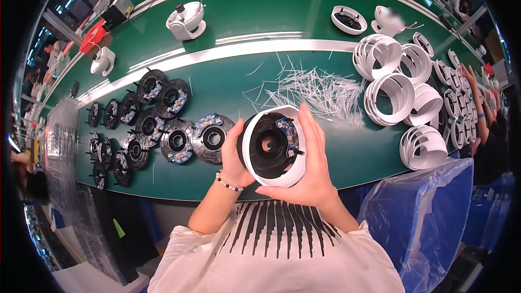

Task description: Manually assembling plastic housings and internal components of circular light fixtures on an assembly line.

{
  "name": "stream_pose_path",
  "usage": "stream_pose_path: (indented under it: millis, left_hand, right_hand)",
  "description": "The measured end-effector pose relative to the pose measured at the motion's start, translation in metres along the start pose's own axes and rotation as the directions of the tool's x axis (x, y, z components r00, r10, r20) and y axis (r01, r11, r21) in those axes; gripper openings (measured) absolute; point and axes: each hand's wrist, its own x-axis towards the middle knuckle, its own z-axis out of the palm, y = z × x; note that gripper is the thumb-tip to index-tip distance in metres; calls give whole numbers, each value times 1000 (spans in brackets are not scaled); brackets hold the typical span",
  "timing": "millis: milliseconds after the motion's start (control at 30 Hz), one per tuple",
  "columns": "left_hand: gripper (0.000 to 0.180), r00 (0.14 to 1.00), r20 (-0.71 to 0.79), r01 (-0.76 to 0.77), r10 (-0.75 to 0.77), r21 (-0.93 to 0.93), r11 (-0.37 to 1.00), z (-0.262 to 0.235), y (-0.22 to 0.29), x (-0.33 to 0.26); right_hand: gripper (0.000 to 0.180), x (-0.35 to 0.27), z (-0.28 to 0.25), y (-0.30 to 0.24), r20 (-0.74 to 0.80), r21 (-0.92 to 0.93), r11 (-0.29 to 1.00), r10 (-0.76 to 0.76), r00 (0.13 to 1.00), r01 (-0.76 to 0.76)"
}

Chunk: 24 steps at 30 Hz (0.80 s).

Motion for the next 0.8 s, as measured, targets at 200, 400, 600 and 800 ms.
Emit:
stream_pose_path:
  millis: [200, 400, 600, 800]
  left_hand:
    - [45, 999, 38, -34, 34, -1, 999, 6, -2, 2]
    - [54, 988, -68, -130, 139, 133, 983, 24, -7, -3]
    - [50, 986, -54, -143, 157, 199, 969, 18, -9, -2]
    - [49, 993, -34, -107, 115, 183, 977, 21, -6, 0]
  right_hand:
    - [112, -2, -3, 3, 8, 136, 985, 101, 995, -101]
    - [105, -1, -2, -6, 14, -13, 999, -34, 999, 34]
    - [107, 3, -7, 14, 95, 32, 994, -110, 989, 108]
    - [111, 13, -18, 20, 190, 93, 987, -150, 970, 134]
